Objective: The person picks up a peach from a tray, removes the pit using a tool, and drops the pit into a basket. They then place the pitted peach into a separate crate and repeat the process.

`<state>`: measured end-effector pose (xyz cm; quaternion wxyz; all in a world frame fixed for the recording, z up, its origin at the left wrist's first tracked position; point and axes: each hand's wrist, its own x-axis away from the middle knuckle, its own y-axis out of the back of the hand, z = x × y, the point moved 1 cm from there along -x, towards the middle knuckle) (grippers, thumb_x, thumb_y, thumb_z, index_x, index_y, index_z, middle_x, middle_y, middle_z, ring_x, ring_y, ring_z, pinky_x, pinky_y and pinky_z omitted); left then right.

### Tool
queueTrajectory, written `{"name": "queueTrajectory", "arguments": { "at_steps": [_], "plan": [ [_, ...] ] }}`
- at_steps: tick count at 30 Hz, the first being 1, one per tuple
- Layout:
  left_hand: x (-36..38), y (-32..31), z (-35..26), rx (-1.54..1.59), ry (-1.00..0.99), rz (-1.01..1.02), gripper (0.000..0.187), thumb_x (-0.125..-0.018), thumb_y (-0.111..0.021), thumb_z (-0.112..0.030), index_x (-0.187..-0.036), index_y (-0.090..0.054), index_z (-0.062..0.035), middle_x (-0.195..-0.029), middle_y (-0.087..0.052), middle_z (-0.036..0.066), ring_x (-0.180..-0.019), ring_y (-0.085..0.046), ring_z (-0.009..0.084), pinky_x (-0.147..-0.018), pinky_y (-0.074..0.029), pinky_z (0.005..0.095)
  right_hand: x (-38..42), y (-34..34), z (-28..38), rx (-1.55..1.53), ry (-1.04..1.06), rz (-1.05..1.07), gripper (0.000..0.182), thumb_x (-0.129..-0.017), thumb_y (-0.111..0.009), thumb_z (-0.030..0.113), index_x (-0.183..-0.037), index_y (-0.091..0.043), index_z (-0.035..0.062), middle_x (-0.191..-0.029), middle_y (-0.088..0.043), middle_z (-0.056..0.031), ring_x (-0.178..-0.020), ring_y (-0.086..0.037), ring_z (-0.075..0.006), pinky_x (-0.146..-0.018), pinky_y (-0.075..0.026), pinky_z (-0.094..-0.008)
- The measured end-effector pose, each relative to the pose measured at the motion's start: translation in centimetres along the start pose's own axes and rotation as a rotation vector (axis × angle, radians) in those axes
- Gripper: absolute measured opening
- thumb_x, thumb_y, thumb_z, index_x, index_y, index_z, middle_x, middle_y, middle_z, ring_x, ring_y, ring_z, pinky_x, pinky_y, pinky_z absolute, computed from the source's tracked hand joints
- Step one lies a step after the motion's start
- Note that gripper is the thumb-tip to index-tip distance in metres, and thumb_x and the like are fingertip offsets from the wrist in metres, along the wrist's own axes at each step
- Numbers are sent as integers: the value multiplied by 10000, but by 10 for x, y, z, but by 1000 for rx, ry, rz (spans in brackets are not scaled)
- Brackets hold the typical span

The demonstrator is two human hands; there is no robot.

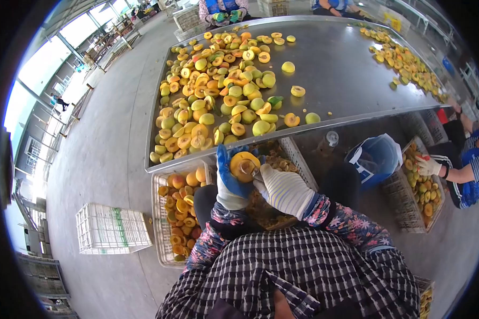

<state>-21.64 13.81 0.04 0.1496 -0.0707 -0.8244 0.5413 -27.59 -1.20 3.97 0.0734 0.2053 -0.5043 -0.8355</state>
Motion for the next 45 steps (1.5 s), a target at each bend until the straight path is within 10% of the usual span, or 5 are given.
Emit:
{"name": "queueTrajectory", "arguments": {
  "at_steps": [19,27,37,40,45],
  "plan": [
    [3,16,-7,-295,-119,73,578,-884,-675,-39,-1410,-442,21,-1177,-649,153,-1107,-642,282,-922,-542,370,-3,-9,-19,-124,20,146,350,-959,-607,265,-1127,-481,-14,-744,-660,-192,-666,-656,-415,-574,-506,-498],
    [16,5,-1,-1498,-918,67,519,-982,-540,-76,-1464,-371,16,-1166,-654,162,-967,-696,273,-825,-581,362,-3,-26,-14,-364,37,180,312,-943,-616,181,-1155,-463,11,-809,-656,-213,-749,-658,-424,-625,-517,-486],
    [6,9,-6,-661,-313,25,413,-1033,-508,-177,-1382,-459,38,-1101,-677,176,-957,-698,266,-831,-585,377,-10,-15,-9,-1036,-475,657,353,-1015,-561,285,-1273,-516,47,-896,-680,-135,-808,-685,-301,-702,-530,-419],
    [-2,8,-24,-744,-231,177,381,-1046,-501,-218,-1300,-501,65,-1099,-680,170,-959,-704,267,-825,-594,357,-12,-44,-35,-735,220,157,350,-1028,-533,282,-1307,-518,71,-916,-676,-125,-801,-666,-283,-746,-535,-401],
    [-11,13,-20,-792,-207,226,423,-1056,-486,-298,-1280,-486,61,-1054,-665,189,-933,-703,325,-814,-599,428,-11,2,1,-1042,-553,617,429,-1044,-479,426,-1219,-544,40,-719,-604,-58,-515,-582,-149,-470,-477,-293]
  ]
}}
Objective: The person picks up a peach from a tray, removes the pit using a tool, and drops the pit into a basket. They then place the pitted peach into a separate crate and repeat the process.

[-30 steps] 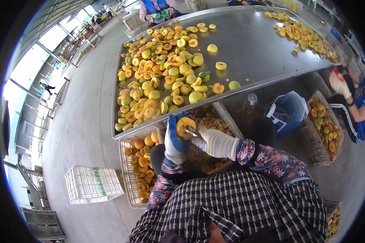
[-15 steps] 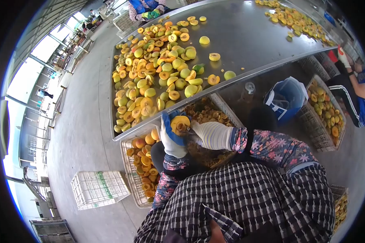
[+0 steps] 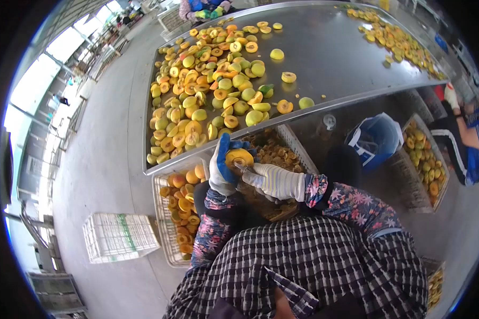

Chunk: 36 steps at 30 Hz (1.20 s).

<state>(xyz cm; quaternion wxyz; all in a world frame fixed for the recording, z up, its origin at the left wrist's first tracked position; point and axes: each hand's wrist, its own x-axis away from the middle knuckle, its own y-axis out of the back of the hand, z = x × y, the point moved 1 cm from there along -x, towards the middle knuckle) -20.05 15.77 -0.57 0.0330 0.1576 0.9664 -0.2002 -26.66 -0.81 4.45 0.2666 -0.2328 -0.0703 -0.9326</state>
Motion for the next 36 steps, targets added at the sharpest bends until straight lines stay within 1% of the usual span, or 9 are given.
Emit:
{"name": "queueTrajectory", "arguments": {
  "at_steps": [1,5,8,11,12,14,20,28,36],
  "plan": [
    [0,-2,4,361,185,-39,438,-1052,-492,-318,-1284,-473,53,-1036,-665,193,-918,-701,338,-817,-596,452,-1,1,-3,-91,-3,41,425,-1036,-484,454,-1161,-547,52,-690,-569,-37,-476,-537,-130,-436,-440,-278],
    [-3,1,15,8,-38,100,422,-1055,-480,-325,-1229,-517,58,-1079,-647,191,-939,-700,341,-838,-599,446,-1,4,-11,-342,-39,130,460,-1011,-496,531,-999,-535,73,-615,-504,9,-389,-448,-89,-363,-359,-239],
    [-8,4,36,152,-48,23,388,-1031,-528,-151,-1387,-482,-3,-1080,-674,176,-892,-710,258,-800,-597,363,-4,-3,-17,-436,-31,59,432,-1027,-485,498,-1021,-532,68,-621,-518,8,-387,-469,-95,-355,-366,-240],
    [-18,10,47,192,150,-105,353,-1029,-532,-189,-1330,-523,-4,-1022,-694,146,-861,-708,232,-783,-590,340,-13,-4,-28,-130,76,-81,366,-1036,-501,435,-1096,-540,76,-651,-527,7,-401,-468,-100,-364,-373,-248],
    [-16,11,48,-75,-34,-36,363,-1034,-533,-252,-1275,-547,19,-1007,-691,148,-856,-710,248,-767,-597,357,-18,-1,-38,-52,96,-95,330,-1035,-517,399,-1170,-540,99,-684,-531,4,-420,-469,-100,-379,-388,-258],
    [-14,16,52,-263,-139,114,379,-1040,-535,-275,-1262,-566,32,-1000,-695,149,-828,-713,256,-743,-597,352,-39,-1,-52,274,553,-213,344,-1035,-518,401,-1183,-539,91,-698,-536,1,-426,-468,-104,-384,-394,-263],
    [-10,3,47,-88,-114,5,377,-1028,-557,-304,-1203,-622,24,-958,-705,156,-805,-720,240,-723,-596,352,-2,2,-25,-353,-122,45,436,-991,-534,545,-995,-573,110,-629,-510,16,-404,-447,-104,-402,-373,-270],
    [-21,-9,50,83,97,-261,427,-974,-649,-319,-925,-711,100,-852,-731,148,-739,-704,196,-686,-580,318,-1,-9,-31,-429,-98,-38,422,-978,-553,552,-1040,-546,135,-626,-493,32,-419,-474,-101,-392,-389,-248],
    [-35,-16,85,270,159,-412,390,-1005,-604,-308,-988,-715,66,-901,-740,147,-763,-699,187,-713,-561,296,1,-14,-49,-195,4,-248,350,-998,-554,497,-1085,-533,159,-635,-482,44,-459,-465,-72,-407,-376,-247]
  ]
}}
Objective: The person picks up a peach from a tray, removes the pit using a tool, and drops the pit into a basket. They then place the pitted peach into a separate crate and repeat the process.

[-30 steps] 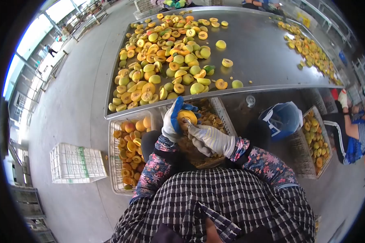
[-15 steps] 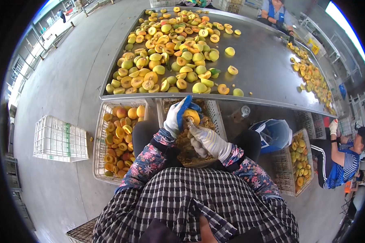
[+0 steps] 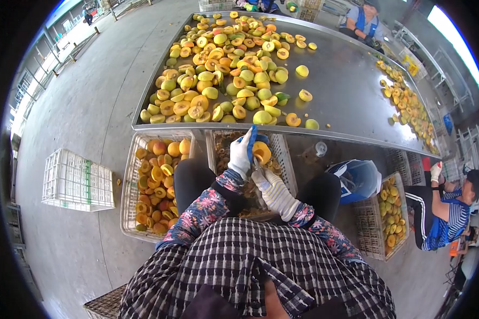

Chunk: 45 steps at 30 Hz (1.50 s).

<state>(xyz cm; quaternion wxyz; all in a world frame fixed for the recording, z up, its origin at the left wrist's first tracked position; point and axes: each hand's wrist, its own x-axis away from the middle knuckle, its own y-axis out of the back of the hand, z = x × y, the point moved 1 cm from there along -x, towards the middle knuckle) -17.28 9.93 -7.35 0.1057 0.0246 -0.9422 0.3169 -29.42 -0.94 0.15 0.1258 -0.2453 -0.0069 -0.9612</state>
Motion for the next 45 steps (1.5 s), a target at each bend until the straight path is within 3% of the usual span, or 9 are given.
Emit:
{"name": "queueTrajectory", "arguments": {
  "at_steps": [2,17,22,23,25,30,34,39,45],
  "plan": [
    [-35,38,36,-298,-237,10,400,-1026,-558,-327,-1016,-701,46,-902,-733,132,-765,-695,195,-713,-567,308,9,0,-4,55,106,51,336,-1006,-549,479,-1083,-534,153,-634,-477,45,-463,-456,-69,-413,-371,-246],
    [28,21,-51,619,378,162,592,-968,-525,-567,-1084,-653,-1,-1046,-701,145,-977,-674,317,-923,-542,471,-10,40,9,-32,162,-106,403,-990,-567,493,-1138,-525,121,-644,-487,19,-404,-453,-91,-371,-376,-248],
    [73,75,-136,-351,-525,32,360,-1049,-481,-287,-1173,-635,14,-1054,-695,140,-964,-667,210,-893,-539,337,-14,58,1,58,155,-86,374,-994,-572,475,-1059,-558,107,-667,-494,21,-429,-455,-86,-408,-382,-252],
    [73,95,-161,-160,-293,22,368,-1065,-467,-275,-1120,-670,26,-1009,-711,126,-925,-676,185,-861,-542,309,-14,60,1,96,160,-73,373,-995,-572,472,-1041,-564,101,-671,-495,21,-436,-456,-84,-418,-383,-251],
    [85,130,-191,-668,-584,-150,312,-1044,-523,-234,-1111,-691,21,-984,-722,94,-894,-670,155,-816,-529,276,-13,64,-1,168,129,-71,366,-1001,-572,455,-963,-557,91,-671,-496,27,-453,-461,-75,-437,-380,-254],
    [66,202,-214,-1129,-39,-330,284,-982,-618,-231,-1138,-693,-7,-952,-719,60,-843,-635,102,-748,-506,249,-24,71,0,213,101,-14,357,-1004,-576,430,-883,-530,98,-650,-490,38,-455,-464,-73,-439,-396,-246],
    [-6,209,-236,-1594,-774,69,270,-969,-614,-195,-1152,-681,-9,-967,-736,115,-924,-704,212,-808,-531,323,-44,73,-7,245,119,14,313,-1004,-586,393,-898,-543,102,-663,-491,41,-479,-453,-62,-461,-401,-243],
    [-118,115,-242,-1382,-350,-111,422,-926,-646,-343,-1186,-664,-12,-1036,-718,150,-934,-703,274,-830,-530,353,-76,78,-41,194,232,63,281,-1007,-598,343,-1064,-579,69,-747,-506,44,-640,-442,-53,-574,-400,-228],
    [-257,69,-194,-1901,-238,-7,722,-860,-685,-426,-1483,-425,-171,-1542,-392,144,-1396,-402,346,-1164,-304,489,-88,86,-35,336,47,79,368,-991,-606,329,-1150,-590,-3,-991,-664,-154,-872,-615,-238,-790,-486,-360]
  ]
}}
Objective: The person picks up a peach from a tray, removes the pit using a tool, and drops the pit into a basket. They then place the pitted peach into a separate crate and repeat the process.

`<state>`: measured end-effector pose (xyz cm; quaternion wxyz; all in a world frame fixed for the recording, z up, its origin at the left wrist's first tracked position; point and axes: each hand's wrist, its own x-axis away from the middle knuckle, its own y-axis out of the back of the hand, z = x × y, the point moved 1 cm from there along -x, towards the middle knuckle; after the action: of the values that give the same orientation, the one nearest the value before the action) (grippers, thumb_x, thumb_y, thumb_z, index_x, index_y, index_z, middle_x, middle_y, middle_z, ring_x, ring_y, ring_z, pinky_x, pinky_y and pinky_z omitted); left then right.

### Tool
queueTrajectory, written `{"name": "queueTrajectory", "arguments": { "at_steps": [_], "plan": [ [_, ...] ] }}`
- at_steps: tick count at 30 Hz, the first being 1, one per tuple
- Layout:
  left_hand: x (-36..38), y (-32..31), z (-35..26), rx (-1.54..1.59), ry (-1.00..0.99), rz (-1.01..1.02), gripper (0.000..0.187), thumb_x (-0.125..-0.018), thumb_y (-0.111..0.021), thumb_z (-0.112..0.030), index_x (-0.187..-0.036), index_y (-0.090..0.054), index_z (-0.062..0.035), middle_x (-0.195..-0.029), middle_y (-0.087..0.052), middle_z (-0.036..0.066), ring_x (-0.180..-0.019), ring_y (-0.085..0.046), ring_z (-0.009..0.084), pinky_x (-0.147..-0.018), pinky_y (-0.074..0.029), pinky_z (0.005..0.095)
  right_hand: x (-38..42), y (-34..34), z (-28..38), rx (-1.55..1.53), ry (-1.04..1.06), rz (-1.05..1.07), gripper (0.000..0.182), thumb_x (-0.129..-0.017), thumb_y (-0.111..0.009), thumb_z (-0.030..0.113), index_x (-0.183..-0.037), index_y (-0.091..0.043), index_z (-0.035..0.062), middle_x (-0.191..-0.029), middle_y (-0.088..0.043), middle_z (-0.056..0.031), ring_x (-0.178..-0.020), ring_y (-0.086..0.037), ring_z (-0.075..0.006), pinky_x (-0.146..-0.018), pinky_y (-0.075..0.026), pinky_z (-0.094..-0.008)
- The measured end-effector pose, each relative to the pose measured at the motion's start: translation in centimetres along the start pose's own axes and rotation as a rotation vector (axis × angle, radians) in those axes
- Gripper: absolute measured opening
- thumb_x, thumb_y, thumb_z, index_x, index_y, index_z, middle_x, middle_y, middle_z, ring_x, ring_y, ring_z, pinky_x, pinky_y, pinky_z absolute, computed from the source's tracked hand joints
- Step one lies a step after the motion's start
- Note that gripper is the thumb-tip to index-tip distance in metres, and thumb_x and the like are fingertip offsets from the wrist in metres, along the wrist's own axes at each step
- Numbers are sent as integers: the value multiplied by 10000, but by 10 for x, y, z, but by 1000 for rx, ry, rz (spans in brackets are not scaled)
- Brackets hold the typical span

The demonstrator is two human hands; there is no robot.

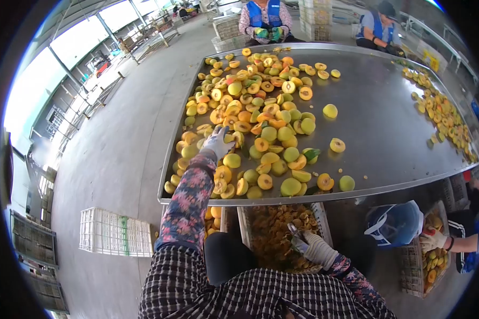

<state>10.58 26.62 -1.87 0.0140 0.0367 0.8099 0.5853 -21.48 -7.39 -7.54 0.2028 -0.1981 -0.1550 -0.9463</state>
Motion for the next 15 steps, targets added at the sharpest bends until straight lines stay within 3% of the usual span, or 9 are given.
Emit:
{"name": "queueTrajectory", "arguments": {
  "at_steps": [2,6,9,10,12,15],
  "plan": [
    [-15,-11,-11,-158,78,163,713,-858,-691,-409,-1493,-420,-230,-1544,-391,138,-1406,-394,343,-1175,-271,522,-4,4,-7,119,4,7,420,-990,-587,378,-1159,-577,-7,-947,-648,-183,-842,-607,-296,-782,-483,-383],
    [-19,-15,-13,-143,117,159,645,-835,-728,-352,-1416,-497,-194,-1432,-512,139,-1287,-516,343,-1113,-367,489,-3,7,3,190,20,23,510,-990,-548,455,-1178,-556,-18,-930,-647,-205,-835,-611,-349,-776,-481,-405],
    [2,-6,-6,299,54,79,614,-858,-727,-331,-1397,-502,-143,-1331,-583,119,-1192,-589,316,-1008,-478,439,-5,2,-6,170,108,-12,516,-991,-540,454,-1181,-550,-27,-938,-651,-214,-854,-628,-361,-781,-490,-405],
    [15,-6,-5,788,117,140,515,-902,-708,-304,-1349,-536,-113,-1218,-627,79,-1107,-628,265,-921,-542,416,-5,0,-10,147,154,-22,499,-994,-540,436,-1180,-550,-27,-940,-651,-218,-861,-634,-362,-782,-493,-404],
    [71,17,-32,1664,131,216,419,-969,-613,-261,-1332,-535,-67,-1125,-637,108,-1026,-653,271,-925,-553,397,-3,-6,-7,86,234,-18,466,-1000,-536,398,-1185,-548,-29,-955,-652,-231,-882,-642,-369,-786,-501,-405],
    [135,16,-57,2199,223,368,394,-1001,-573,-367,-1289,-558,-98,-1149,-636,108,-1070,-626,277,-956,-540,468,3,-7,25,105,271,-35,386,-1010,-519,308,-1205,-539,-24,-986,-656,-253,-915,-649,-402,-790,-508,-423]
  ]
}}
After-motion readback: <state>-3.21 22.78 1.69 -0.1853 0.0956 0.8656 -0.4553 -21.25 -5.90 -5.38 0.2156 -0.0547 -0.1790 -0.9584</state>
